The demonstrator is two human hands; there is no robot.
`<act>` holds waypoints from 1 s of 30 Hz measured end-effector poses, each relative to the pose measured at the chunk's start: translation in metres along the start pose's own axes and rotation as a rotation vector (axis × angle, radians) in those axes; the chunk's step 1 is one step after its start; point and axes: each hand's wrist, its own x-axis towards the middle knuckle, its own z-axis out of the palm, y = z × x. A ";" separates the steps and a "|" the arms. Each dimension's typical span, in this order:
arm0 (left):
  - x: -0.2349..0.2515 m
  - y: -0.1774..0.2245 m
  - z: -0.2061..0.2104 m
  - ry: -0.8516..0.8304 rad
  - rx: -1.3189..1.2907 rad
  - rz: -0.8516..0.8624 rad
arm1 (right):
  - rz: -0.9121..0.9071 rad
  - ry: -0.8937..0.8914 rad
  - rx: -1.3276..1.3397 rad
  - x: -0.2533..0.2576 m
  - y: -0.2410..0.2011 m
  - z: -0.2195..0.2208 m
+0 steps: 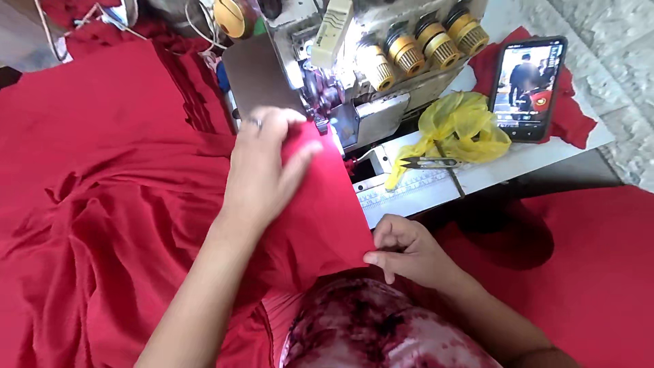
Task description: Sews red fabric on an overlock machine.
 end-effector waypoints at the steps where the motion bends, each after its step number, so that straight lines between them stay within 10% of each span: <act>1: -0.018 0.004 0.003 -0.008 -0.021 0.057 | 0.003 0.017 0.015 0.003 -0.001 0.001; 6: -0.092 0.005 0.051 -0.040 0.170 0.337 | -0.024 0.105 -0.083 0.034 -0.003 0.000; 12: -0.041 -0.006 0.023 0.036 0.114 0.453 | -0.214 0.136 -0.377 0.089 -0.003 -0.010; 30: 0.030 -0.035 -0.009 -0.032 0.133 -0.126 | -0.378 0.022 -0.622 0.094 0.000 -0.006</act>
